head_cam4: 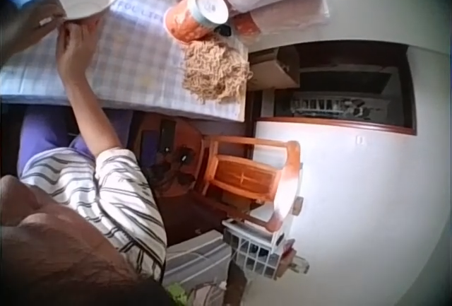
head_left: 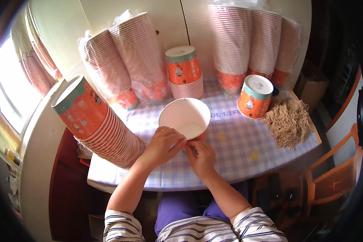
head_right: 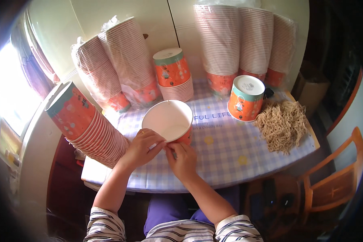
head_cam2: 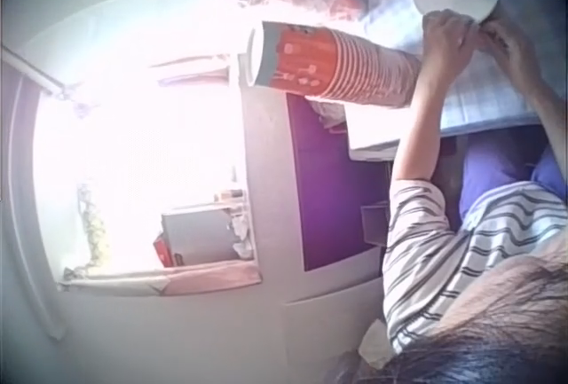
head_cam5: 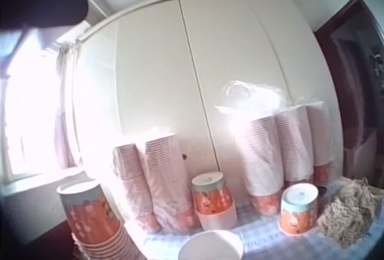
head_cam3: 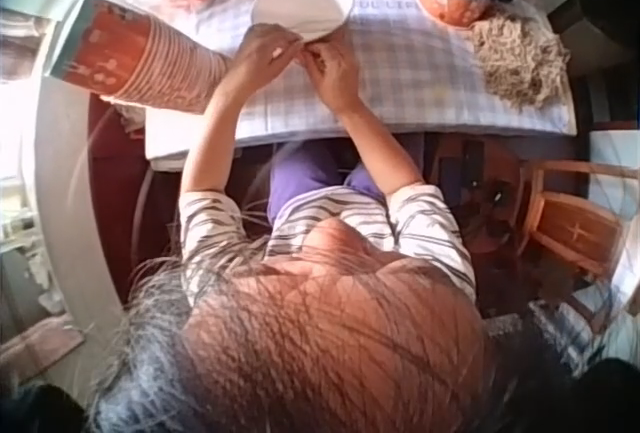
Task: Manually tying strings onto paper buckets or containers for assembly.
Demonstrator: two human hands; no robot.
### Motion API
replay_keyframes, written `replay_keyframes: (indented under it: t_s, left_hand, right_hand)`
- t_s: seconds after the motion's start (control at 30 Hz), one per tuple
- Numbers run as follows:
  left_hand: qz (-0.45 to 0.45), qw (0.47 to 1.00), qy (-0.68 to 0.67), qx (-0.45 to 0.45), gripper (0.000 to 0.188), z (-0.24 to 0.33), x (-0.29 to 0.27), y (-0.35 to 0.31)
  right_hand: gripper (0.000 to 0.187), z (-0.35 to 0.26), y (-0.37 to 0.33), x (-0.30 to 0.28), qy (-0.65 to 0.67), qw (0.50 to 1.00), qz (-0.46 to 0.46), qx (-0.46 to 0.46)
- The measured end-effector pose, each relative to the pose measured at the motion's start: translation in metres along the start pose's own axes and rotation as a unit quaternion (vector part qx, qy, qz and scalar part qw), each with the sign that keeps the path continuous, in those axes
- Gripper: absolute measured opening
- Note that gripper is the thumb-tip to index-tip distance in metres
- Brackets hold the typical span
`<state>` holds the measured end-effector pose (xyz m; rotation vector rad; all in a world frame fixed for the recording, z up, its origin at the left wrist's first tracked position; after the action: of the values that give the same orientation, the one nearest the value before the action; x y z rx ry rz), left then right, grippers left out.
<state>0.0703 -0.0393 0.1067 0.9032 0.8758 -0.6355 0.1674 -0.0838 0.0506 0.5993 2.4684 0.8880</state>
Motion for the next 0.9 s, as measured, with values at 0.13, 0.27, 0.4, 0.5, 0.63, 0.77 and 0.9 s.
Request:
replay_keyframes:
  t_s: [0.13,0.27,0.4,0.5,0.63,0.77,0.9]
  left_hand:
    - [0.028,0.999,0.010,0.012,0.011,0.001,-0.002,-0.001]
    - [0.041,0.998,0.018,0.037,0.013,0.006,-0.003,0.002]
    - [0.036,0.999,0.008,0.033,0.015,0.002,-0.002,0.003]
    - [0.042,0.999,0.009,0.028,0.017,-0.001,-0.003,0.003]
    - [0.004,1.000,0.004,-0.014,0.017,-0.010,0.002,0.008]
    - [-0.017,1.000,-0.001,-0.009,0.017,-0.005,0.002,0.009]
    - [-0.022,0.999,-0.016,-0.019,0.016,-0.002,0.001,0.010]
  right_hand:
    - [0.009,0.001,0.001,0.002,-0.010,1.000,-0.017,0.008]
    - [0.009,0.007,-0.001,0.002,-0.030,0.999,-0.016,0.028]
    - [0.009,0.008,0.000,0.001,-0.017,0.999,-0.013,0.036]
    - [0.009,0.009,0.000,0.002,-0.011,0.999,-0.015,0.038]
    - [0.010,0.015,-0.002,0.001,0.004,0.999,-0.014,0.042]
    - [0.009,0.015,0.000,-0.001,0.015,0.999,0.000,0.038]
    - [0.010,0.020,-0.003,0.004,0.029,0.998,-0.020,0.044]
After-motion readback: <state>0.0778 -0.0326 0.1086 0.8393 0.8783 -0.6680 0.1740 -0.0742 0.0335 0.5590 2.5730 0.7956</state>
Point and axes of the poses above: each hand's wrist, its own y-axis towards the middle knuckle, its own x-axis out of the palm, z = x × y, the point moved 10 cm from there along y, towards the middle knuckle, and after that the axes turned 7 degrees about -z, right-handed, at the moved point
